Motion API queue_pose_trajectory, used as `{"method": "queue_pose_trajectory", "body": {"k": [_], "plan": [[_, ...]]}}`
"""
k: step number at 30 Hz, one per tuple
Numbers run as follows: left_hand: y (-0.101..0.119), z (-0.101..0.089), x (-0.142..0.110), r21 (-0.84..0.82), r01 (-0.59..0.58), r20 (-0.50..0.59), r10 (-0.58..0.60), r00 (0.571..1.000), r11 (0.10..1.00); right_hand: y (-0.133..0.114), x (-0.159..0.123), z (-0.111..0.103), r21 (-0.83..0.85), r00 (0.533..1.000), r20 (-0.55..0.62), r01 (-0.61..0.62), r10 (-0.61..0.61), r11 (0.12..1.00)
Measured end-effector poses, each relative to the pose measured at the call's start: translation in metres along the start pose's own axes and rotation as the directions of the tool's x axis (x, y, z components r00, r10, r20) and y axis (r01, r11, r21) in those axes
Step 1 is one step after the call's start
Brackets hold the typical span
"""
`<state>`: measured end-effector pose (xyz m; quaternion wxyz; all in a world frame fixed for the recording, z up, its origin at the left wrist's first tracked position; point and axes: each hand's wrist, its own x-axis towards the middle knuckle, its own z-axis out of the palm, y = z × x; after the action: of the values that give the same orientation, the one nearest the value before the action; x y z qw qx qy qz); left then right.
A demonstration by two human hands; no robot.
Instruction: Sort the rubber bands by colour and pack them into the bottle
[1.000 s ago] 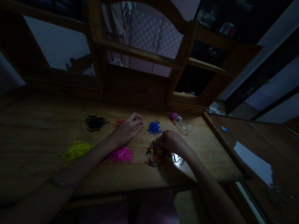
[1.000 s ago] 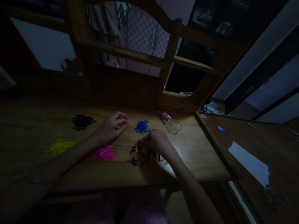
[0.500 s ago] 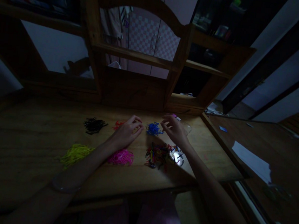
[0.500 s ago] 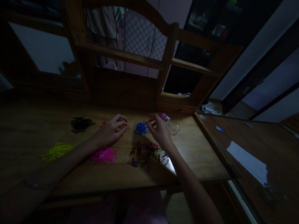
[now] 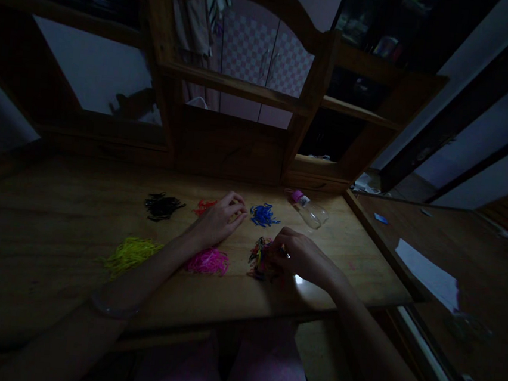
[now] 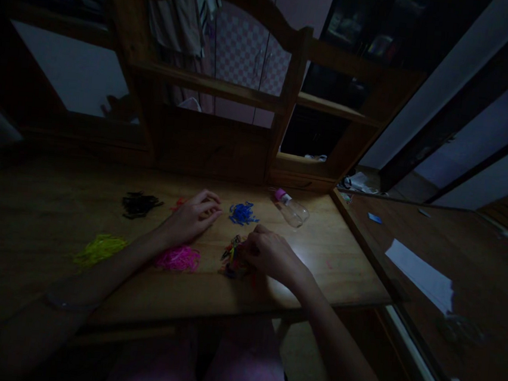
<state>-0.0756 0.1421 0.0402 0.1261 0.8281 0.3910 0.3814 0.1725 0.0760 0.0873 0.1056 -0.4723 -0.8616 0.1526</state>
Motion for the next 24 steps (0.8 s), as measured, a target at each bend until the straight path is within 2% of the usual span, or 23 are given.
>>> {"method": "queue_pose_trajectory", "body": {"k": [4,10,17,24], "plan": [[-0.001,0.0,0.0,-0.012,-0.003,0.002,0.003,1.0,1.0,0.005,0.005,0.005,-0.003,1.0,0.017,-0.023,0.023,1.0],[0.0,0.0,0.0,0.002,-0.01,-0.018,0.01,1.0,1.0,0.011,0.005,0.006,0.088,0.999,0.019,-0.033,0.032,0.996],[0.002,-0.001,0.001,-0.002,-0.01,-0.013,0.01,1.0,1.0,0.015,0.0,-0.006,0.237,0.996,0.027,-0.088,0.084,0.968],[0.003,0.0,0.001,0.009,-0.024,-0.01,0.024,1.0,1.0,0.019,-0.002,-0.015,0.256,0.998,0.017,-0.069,0.067,0.964]]}}
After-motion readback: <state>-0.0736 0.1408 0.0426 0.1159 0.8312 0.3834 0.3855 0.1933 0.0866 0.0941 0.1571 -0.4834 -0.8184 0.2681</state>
